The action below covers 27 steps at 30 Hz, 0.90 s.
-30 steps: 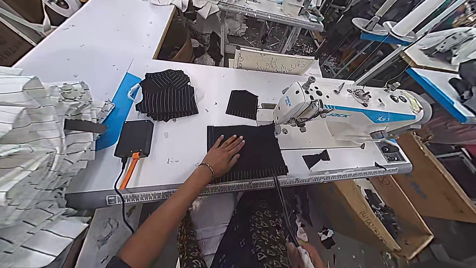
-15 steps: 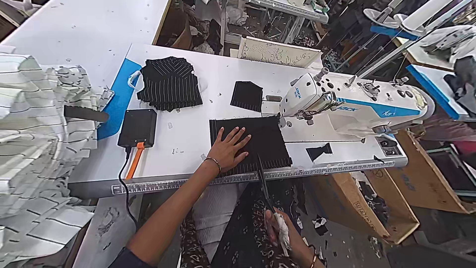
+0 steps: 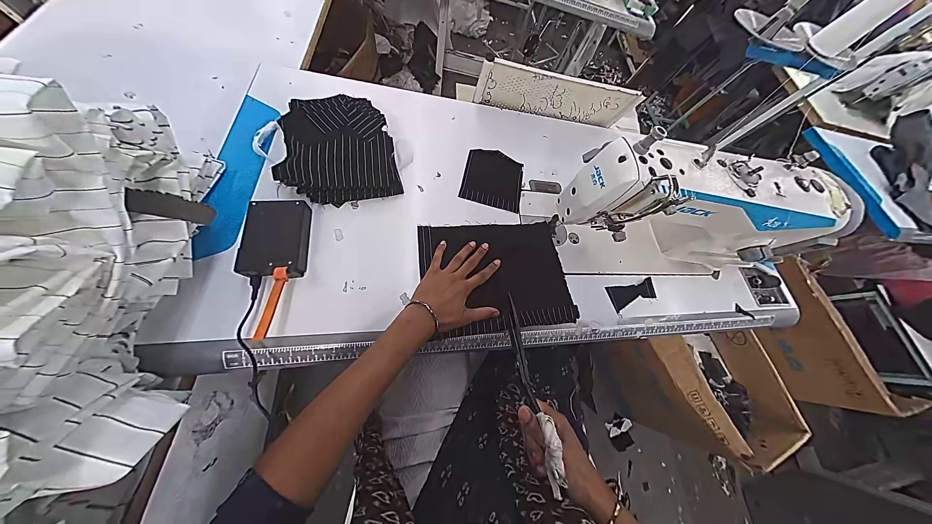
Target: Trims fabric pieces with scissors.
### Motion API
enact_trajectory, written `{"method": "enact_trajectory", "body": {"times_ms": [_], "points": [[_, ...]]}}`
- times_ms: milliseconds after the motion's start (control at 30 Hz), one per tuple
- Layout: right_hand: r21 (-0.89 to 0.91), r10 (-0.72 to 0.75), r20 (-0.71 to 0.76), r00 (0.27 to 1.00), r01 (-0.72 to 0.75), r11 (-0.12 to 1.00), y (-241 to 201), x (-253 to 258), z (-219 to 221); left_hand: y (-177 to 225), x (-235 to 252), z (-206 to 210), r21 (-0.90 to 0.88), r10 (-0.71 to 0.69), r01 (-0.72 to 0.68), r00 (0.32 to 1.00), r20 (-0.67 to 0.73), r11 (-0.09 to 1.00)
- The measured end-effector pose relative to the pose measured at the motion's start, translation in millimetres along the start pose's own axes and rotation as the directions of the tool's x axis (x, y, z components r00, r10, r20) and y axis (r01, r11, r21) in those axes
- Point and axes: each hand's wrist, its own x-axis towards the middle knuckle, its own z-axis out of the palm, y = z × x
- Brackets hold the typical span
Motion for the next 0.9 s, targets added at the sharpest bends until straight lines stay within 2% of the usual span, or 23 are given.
{"method": "enact_trajectory", "body": {"times_ms": [167, 433, 600, 767, 900], "points": [[-0.029, 0.018, 0.035, 0.999, -0.017, 0.999, -5, 1, -3, 0, 0, -1, 0.012, -0.003, 0.003, 1.0, 0.004, 1.0], [-0.145, -0.049, -0.102, 0.994, 0.033, 0.989, 2, 3, 1, -1, 1, 2, -0.004, -0.007, 0.007, 1.0, -0.013, 1.0], [-0.009, -0.03, -0.109, 0.994, 0.029, 1.0, -1, 0, 9, -1, 1, 1, -0.007, -0.004, 0.003, 1.0, -0.009, 1.0], [0.143, -0.007, -0.054, 0.999, 0.015, 0.99, -10, 1, 8, 0, 0, 0, -0.001, 0.001, -0.001, 1.0, 0.001, 1.0], [0.125, 0.018, -0.021, 1.0, -0.015, 0.992, -26, 14, 3, 0, -1, 0, -0.005, 0.01, -0.01, 1.0, -0.006, 1.0]]}}
